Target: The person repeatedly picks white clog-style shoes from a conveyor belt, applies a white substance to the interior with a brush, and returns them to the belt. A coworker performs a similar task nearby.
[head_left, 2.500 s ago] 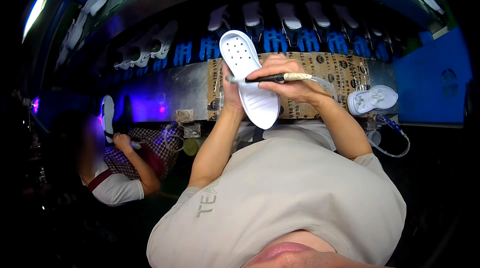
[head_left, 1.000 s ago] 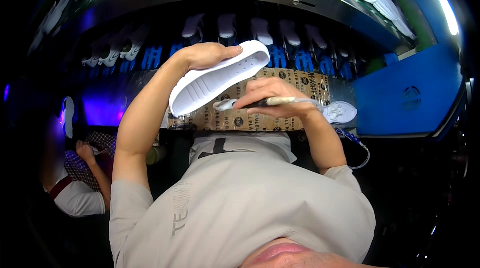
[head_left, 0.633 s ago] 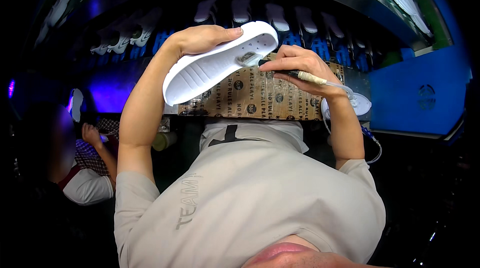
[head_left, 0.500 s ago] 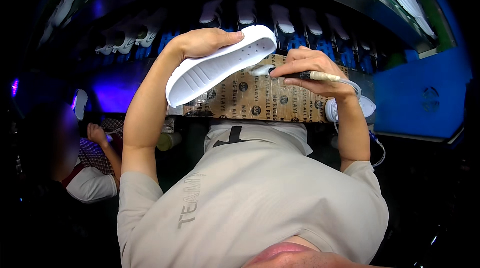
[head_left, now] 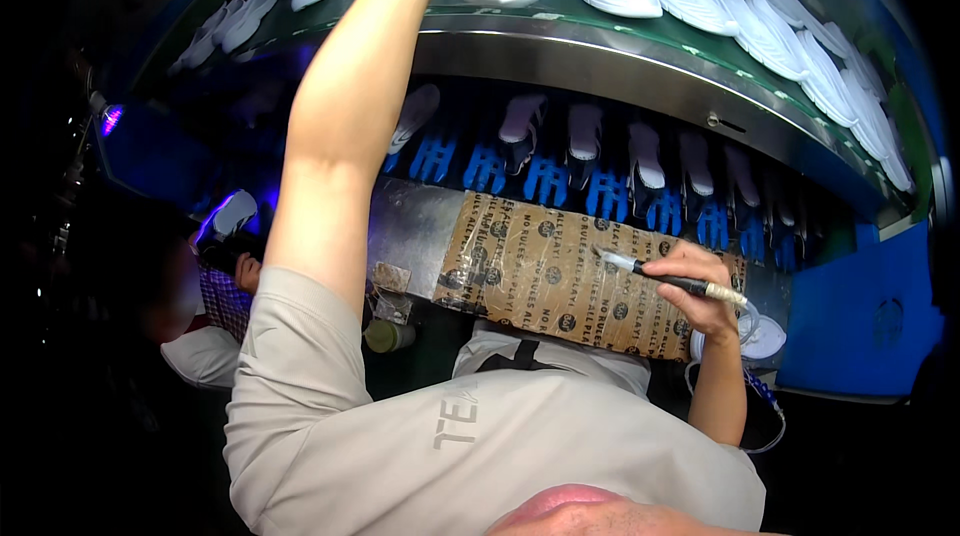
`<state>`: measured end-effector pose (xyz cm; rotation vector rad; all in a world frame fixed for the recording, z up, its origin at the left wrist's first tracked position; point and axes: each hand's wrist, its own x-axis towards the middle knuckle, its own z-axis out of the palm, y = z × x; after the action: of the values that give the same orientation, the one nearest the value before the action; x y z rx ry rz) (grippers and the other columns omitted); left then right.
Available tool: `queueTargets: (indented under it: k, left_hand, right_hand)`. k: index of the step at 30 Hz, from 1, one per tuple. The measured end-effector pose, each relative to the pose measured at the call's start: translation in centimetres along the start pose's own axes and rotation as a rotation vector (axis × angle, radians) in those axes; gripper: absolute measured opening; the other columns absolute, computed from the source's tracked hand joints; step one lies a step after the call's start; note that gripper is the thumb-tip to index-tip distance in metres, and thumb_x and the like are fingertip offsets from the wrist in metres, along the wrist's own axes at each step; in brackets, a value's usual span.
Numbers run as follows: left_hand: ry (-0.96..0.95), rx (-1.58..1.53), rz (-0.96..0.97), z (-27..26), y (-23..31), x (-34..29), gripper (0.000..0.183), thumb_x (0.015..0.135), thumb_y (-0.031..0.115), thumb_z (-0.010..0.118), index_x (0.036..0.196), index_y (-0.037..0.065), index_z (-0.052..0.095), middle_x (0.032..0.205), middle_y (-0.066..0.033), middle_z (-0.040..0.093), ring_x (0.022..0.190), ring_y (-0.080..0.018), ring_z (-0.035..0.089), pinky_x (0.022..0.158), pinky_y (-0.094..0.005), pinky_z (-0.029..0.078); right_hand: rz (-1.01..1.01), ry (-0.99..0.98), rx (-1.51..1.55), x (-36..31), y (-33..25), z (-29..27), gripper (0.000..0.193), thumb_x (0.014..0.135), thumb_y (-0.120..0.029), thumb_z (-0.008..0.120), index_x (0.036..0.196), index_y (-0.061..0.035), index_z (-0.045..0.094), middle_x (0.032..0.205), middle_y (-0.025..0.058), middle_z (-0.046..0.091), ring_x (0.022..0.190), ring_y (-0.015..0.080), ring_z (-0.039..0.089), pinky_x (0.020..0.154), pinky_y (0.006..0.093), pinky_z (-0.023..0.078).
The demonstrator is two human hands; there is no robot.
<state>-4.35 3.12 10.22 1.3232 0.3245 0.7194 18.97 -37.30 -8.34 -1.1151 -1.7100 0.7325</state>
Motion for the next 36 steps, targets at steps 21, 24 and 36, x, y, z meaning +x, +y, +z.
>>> queueTargets:
  k: [21,24,36]
  left_hand:
    - [1.069,1.743,-0.116,-20.4,-0.4,-15.3,0.074,0.078,0.049,0.079,0.119,-0.010,0.063,0.117,-0.0337,0.068,0.112,-0.0447,0.066,0.097,-0.0457,0.051]
    - [1.180,1.331,0.193,-13.6,-2.0,-19.5,0.069,0.081,0.043,0.079,0.123,-0.007,0.059,0.118,-0.0255,0.068,0.108,-0.0377,0.068,0.097,-0.0468,0.053]
    - [0.588,-0.785,0.039,6.8,-24.8,-27.1,0.066,0.105,0.042,0.019,0.125,-0.006,0.059,0.119,-0.0209,0.069,0.106,-0.0334,0.069,0.093,-0.0471,0.059]
  right_hand:
    - [0.260,0.027,0.082,-2.8,3.6,3.6,0.031,0.082,-0.005,0.076,0.113,-0.0035,0.077,0.089,0.0082,0.072,0.080,0.0175,0.067,0.071,0.0296,0.052]
    - [0.272,0.057,0.017,-2.5,4.0,4.0,0.030,0.082,-0.004,0.075,0.112,-0.0030,0.077,0.091,0.0087,0.073,0.079,0.0164,0.067,0.071,0.0283,0.052]
    - [0.390,0.479,0.377,-3.8,5.2,5.3,0.022,0.090,-0.009,0.071,0.111,-0.0025,0.073,0.096,0.0000,0.069,0.079,0.0066,0.056,0.073,0.0216,0.044]
